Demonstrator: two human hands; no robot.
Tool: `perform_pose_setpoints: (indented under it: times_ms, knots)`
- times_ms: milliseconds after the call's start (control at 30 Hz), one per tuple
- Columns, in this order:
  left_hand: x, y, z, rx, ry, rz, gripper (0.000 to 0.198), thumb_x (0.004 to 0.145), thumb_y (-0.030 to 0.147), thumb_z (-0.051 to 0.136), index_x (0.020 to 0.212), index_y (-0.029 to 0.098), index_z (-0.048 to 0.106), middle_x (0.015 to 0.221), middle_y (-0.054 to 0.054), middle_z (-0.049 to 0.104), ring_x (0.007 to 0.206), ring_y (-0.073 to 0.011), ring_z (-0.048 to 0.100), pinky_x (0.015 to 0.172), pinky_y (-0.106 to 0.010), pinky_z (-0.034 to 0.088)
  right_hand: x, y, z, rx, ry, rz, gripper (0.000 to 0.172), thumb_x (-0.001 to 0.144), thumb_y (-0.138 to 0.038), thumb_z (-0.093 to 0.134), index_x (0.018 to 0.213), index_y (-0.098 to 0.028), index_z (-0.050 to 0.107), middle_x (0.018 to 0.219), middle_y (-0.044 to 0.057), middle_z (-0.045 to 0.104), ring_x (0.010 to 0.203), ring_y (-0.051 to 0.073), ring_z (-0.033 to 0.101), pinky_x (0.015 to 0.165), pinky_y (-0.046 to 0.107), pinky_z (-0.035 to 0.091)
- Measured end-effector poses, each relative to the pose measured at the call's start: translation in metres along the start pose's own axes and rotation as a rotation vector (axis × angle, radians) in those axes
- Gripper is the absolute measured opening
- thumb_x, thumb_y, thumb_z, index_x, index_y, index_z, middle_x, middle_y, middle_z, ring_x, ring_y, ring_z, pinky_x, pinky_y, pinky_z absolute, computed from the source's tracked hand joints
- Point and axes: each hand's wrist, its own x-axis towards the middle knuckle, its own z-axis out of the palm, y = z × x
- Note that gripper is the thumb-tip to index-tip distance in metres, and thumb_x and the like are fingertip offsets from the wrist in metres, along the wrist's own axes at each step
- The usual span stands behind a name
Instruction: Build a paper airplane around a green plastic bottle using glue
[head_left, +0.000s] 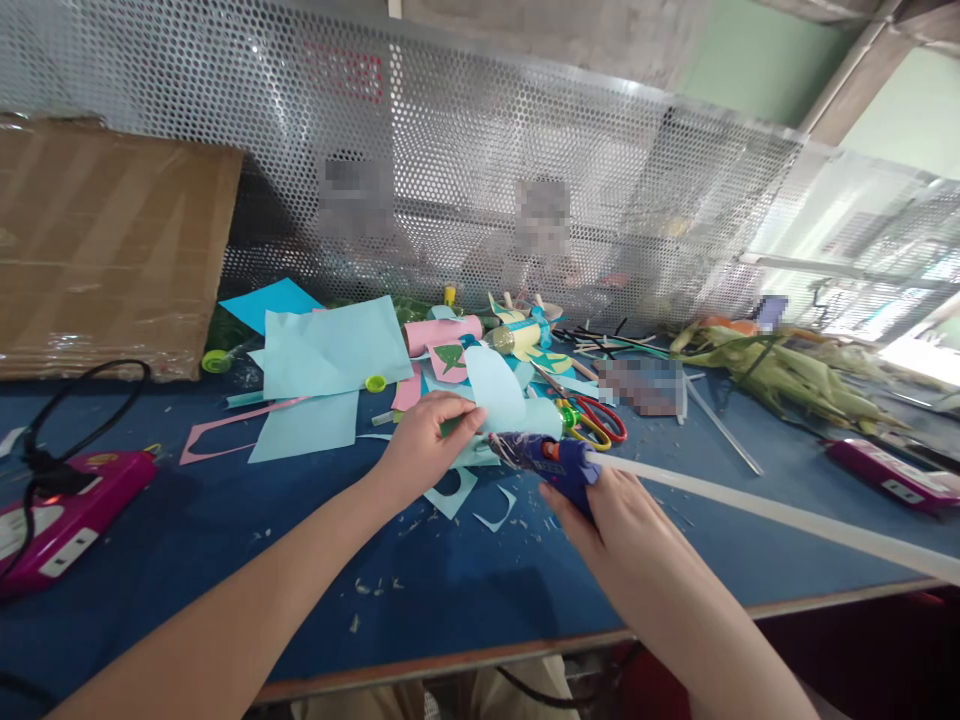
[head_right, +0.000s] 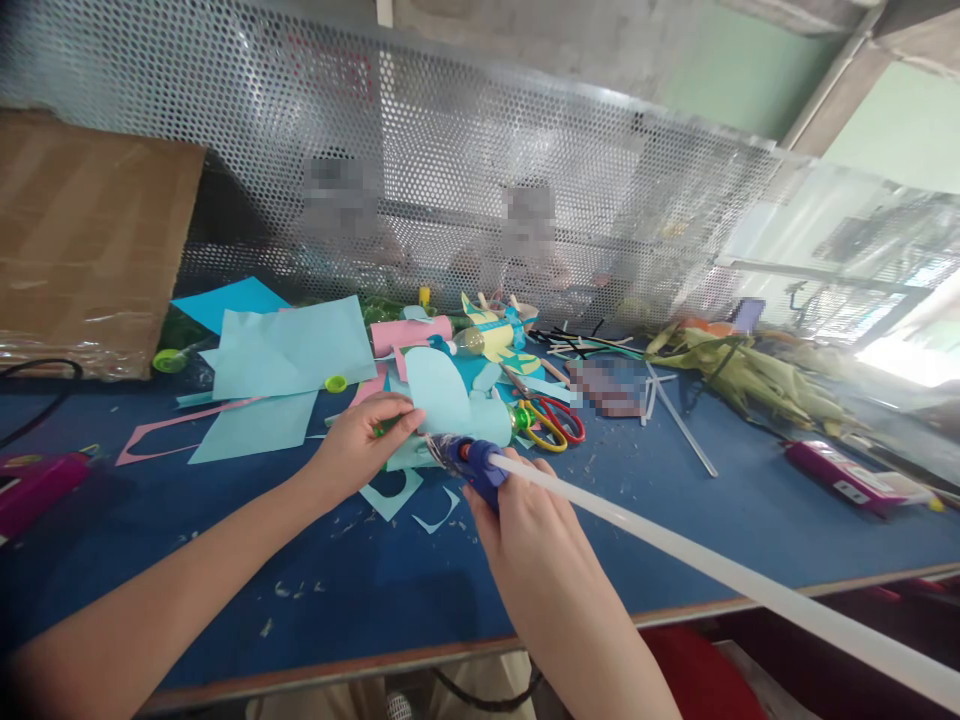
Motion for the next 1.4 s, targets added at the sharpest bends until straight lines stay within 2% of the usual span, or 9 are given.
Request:
perform_pose_setpoints:
  times_ms: [200,367,600,833,967,1133,1400]
  knots:
    - [0.0,0.0,0.0,-0.001,-0.005,0.021,0.03,0.089,0.036,0.048,0.065,0.02,0.057,0.068,-0.002,0.063,0.072,-0.0177,0.057,0.071,-0.03,0.045,0.004,-0.001,-0.007,0.044,-0.061,0.067,0.034,0.096,-0.039,0.03,0.092,-0.018,0.056,0.076,0.01,0.064,0.076,0.027,0.065,0.066,0.039,0.053]
    - [0.001,0.001,-0.001,-0.006,-0.012,0.019,0.031,0.089,0.036,0.047,0.065,0.02,0.058,0.068,-0.002,0.064,0.073,-0.018,0.058,0.071,-0.03,0.046,0.003,0.01,-0.008,0.072,-0.062,0.167,0.032,0.094,-0.044,0.033,0.085,-0.02,0.052,0.079,0.011,0.065,0.079,0.028,0.065,0.067,0.039,0.052]
    - [0.0,0.003,-0.002,0.01,-0.023,0.01,0.034,0.089,0.037,0.045,0.064,0.02,0.06,0.067,-0.002,0.063,0.07,-0.0184,0.058,0.07,-0.031,0.047,-0.001,0.024,-0.01,0.105,-0.12,0.223,0.028,0.092,-0.044,0.036,0.094,-0.021,0.052,0.084,0.011,0.066,0.082,0.028,0.064,0.072,0.041,0.051]
    - [0.0,0.0,-0.001,0.015,-0.011,-0.017,0.032,0.088,0.04,0.046,0.068,0.021,0.062,0.073,-0.003,0.066,0.077,-0.0198,0.06,0.074,-0.032,0.048,-0.004,0.032,-0.01,0.073,-0.085,0.239,0.026,0.092,-0.044,0.039,0.089,-0.022,0.052,0.082,0.01,0.066,0.083,0.028,0.065,0.07,0.04,0.051]
    - [0.0,0.0,-0.001,0.022,-0.01,-0.011,0.032,0.089,0.039,0.046,0.068,0.02,0.062,0.072,-0.003,0.066,0.077,-0.0201,0.06,0.073,-0.032,0.048,-0.002,0.025,-0.011,0.096,-0.115,0.232,0.03,0.092,-0.044,0.036,0.092,-0.019,0.052,0.087,0.012,0.067,0.084,0.028,0.065,0.072,0.042,0.052]
    - [-0.001,0.001,-0.002,0.02,-0.021,-0.024,0.032,0.089,0.039,0.046,0.067,0.021,0.061,0.073,-0.003,0.066,0.078,-0.0203,0.06,0.073,-0.032,0.048,0.001,0.017,-0.009,0.108,-0.114,0.211,0.028,0.092,-0.042,0.036,0.085,-0.02,0.051,0.083,0.012,0.066,0.082,0.028,0.064,0.069,0.041,0.051]
    - [0.0,-0.001,-0.001,0.024,-0.013,-0.012,0.032,0.089,0.039,0.046,0.069,0.021,0.062,0.073,-0.003,0.065,0.077,-0.02,0.06,0.071,-0.031,0.048,-0.002,0.028,-0.009,0.136,-0.084,0.261,0.029,0.091,-0.044,0.04,0.092,-0.02,0.056,0.086,0.011,0.069,0.086,0.028,0.065,0.072,0.04,0.052]
